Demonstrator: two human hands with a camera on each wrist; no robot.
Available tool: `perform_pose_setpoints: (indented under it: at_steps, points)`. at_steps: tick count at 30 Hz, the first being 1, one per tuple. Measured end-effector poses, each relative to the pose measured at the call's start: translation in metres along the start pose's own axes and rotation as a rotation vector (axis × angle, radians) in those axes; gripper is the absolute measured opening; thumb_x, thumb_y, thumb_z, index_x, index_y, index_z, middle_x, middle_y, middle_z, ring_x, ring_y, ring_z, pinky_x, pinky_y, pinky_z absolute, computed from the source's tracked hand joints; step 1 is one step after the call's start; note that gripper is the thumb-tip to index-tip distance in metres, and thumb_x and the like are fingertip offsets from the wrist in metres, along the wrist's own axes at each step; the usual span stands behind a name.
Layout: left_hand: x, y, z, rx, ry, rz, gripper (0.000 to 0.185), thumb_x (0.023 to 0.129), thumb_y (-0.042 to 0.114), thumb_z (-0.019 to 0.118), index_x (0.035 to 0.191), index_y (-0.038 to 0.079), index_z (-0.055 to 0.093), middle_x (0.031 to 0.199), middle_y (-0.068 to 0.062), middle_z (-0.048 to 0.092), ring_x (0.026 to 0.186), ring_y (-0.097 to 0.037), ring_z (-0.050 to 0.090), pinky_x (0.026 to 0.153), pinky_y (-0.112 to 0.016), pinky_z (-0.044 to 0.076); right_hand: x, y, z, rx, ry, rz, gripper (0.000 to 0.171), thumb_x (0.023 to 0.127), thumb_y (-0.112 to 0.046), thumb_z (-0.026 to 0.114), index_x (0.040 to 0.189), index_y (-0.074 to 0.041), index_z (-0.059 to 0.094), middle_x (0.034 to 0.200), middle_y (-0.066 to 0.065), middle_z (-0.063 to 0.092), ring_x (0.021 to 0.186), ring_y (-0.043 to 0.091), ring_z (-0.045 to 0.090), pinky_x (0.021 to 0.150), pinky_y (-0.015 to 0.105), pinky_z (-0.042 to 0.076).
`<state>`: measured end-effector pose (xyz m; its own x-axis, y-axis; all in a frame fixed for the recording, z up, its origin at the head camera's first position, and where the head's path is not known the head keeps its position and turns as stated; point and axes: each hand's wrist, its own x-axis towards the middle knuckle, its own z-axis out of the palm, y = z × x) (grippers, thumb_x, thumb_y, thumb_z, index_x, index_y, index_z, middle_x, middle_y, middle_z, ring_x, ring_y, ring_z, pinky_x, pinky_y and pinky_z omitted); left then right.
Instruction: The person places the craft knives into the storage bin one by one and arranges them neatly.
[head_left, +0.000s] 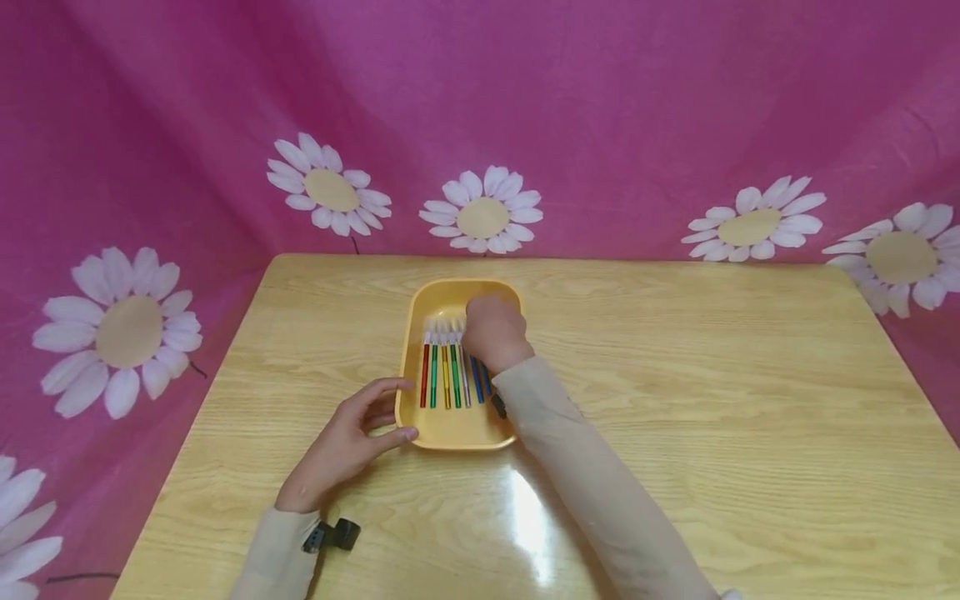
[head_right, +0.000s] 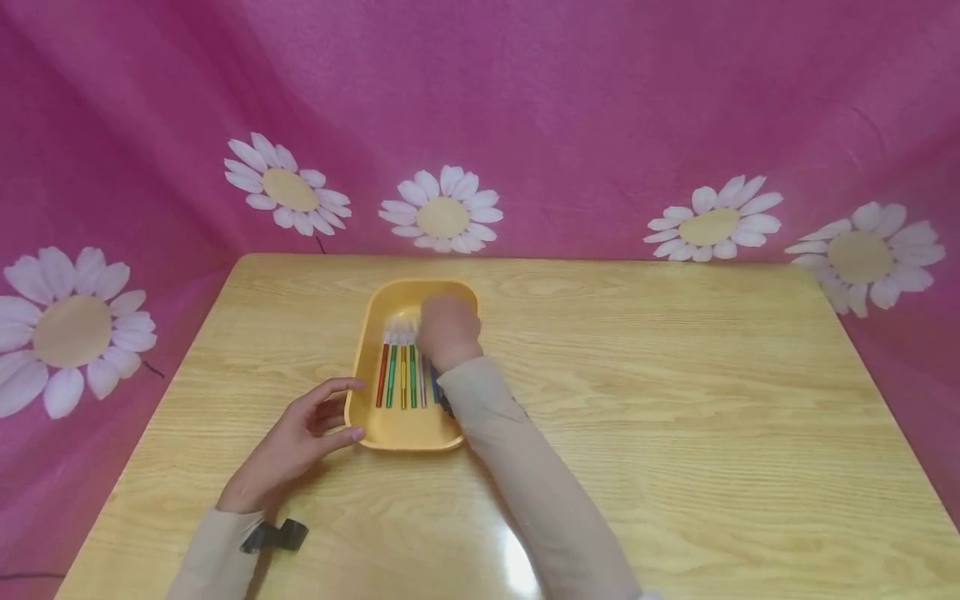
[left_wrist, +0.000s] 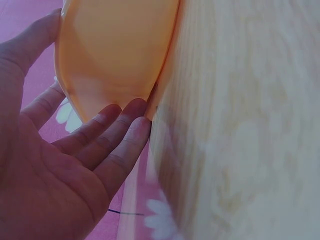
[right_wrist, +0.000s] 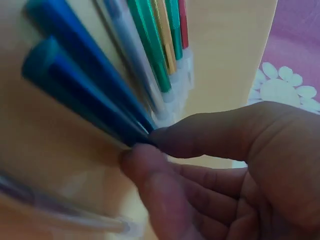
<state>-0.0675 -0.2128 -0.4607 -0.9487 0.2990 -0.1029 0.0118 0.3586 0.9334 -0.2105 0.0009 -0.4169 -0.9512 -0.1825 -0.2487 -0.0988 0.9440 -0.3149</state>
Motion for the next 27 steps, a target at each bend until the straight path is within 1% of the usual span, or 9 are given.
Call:
perform_pose_setpoints:
  at_steps: [4,8,14,17,19,22,24,25,27]
  points:
    - [0.0,0.0,0.001,-0.014,-0.001,0.012,0.061,0.091,0.007,0.08,0.146,0.01,0.053,0.149,-0.023,0.057,0.13,-0.041,0.065,0.106,-0.036,0.06,0.001,0.0,0.004,-0.018,-0.023,0.003,0.009,0.088,-0.014,0.074,0.094,-0.008,0.071,0.094,0.007,0.07,0.082,0.024,0.063,0.058,0.034,0.056]
    - [0.001,0.0,0.002,-0.014,0.003,0.014,0.061,0.091,0.007,0.08,0.146,0.011,0.053,0.149,-0.022,0.057,0.13,-0.04,0.065,0.106,-0.036,0.06,0.001,0.001,0.005,-0.015,-0.014,-0.003,0.015,0.087,-0.016,0.076,0.098,-0.007,0.071,0.094,0.008,0.07,0.081,0.024,0.062,0.058,0.033,0.053]
    - [0.0,0.0,0.002,-0.008,-0.011,0.004,0.062,0.091,0.008,0.08,0.146,0.011,0.053,0.15,-0.023,0.057,0.131,-0.041,0.064,0.107,-0.037,0.06,-0.003,0.003,0.003,0.033,-0.035,-0.013,0.018,0.089,-0.014,0.075,0.103,-0.004,0.07,0.094,0.009,0.069,0.08,0.023,0.062,0.06,0.029,0.05]
    - [0.0,0.0,0.001,0.002,-0.017,0.003,0.061,0.091,0.009,0.08,0.146,0.011,0.053,0.151,-0.023,0.056,0.131,-0.041,0.064,0.107,-0.036,0.06,-0.007,0.005,-0.004,0.084,-0.041,-0.036,0.012,0.088,-0.011,0.073,0.096,-0.004,0.067,0.088,0.008,0.067,0.075,0.022,0.062,0.057,0.027,0.05]
    - [0.001,0.0,0.001,0.012,-0.015,0.004,0.061,0.091,0.01,0.08,0.146,0.012,0.053,0.152,-0.022,0.055,0.132,-0.041,0.064,0.106,-0.036,0.06,-0.012,0.007,-0.012,0.106,-0.019,-0.073,0.007,0.087,-0.009,0.07,0.086,-0.005,0.064,0.081,0.006,0.063,0.069,0.021,0.058,0.055,0.026,0.047]
    - [0.001,0.0,-0.002,0.036,-0.011,0.009,0.062,0.091,0.011,0.081,0.146,0.013,0.054,0.152,-0.019,0.055,0.132,-0.04,0.063,0.108,-0.039,0.059,-0.019,0.009,-0.026,0.134,0.004,-0.126,0.02,0.087,-0.008,0.065,0.07,-0.009,0.054,0.068,0.002,0.05,0.06,0.017,0.047,0.049,0.025,0.038]
    - [0.0,0.001,-0.005,0.058,-0.007,0.015,0.063,0.09,0.013,0.082,0.147,0.014,0.054,0.151,-0.016,0.056,0.134,-0.038,0.063,0.109,-0.042,0.058,-0.025,0.011,-0.035,0.147,0.022,-0.162,0.027,0.088,-0.008,0.062,0.064,-0.009,0.049,0.065,0.0,0.04,0.059,0.016,0.038,0.05,0.026,0.031]
    - [0.001,0.001,-0.006,0.068,-0.005,0.021,0.063,0.09,0.013,0.082,0.147,0.014,0.054,0.151,-0.014,0.057,0.135,-0.038,0.062,0.111,-0.044,0.057,-0.029,0.012,-0.039,0.162,0.025,-0.168,0.027,0.089,-0.009,0.061,0.064,-0.009,0.05,0.066,0.0,0.041,0.06,0.016,0.038,0.05,0.026,0.032]
    - [0.001,0.003,-0.009,0.09,0.0,0.029,0.064,0.091,0.015,0.082,0.148,0.016,0.054,0.151,-0.011,0.057,0.137,-0.036,0.061,0.113,-0.048,0.055,-0.035,0.015,-0.046,0.17,0.046,-0.185,0.02,0.09,-0.011,0.061,0.072,-0.004,0.062,0.071,0.003,0.053,0.065,0.018,0.044,0.055,0.028,0.038]
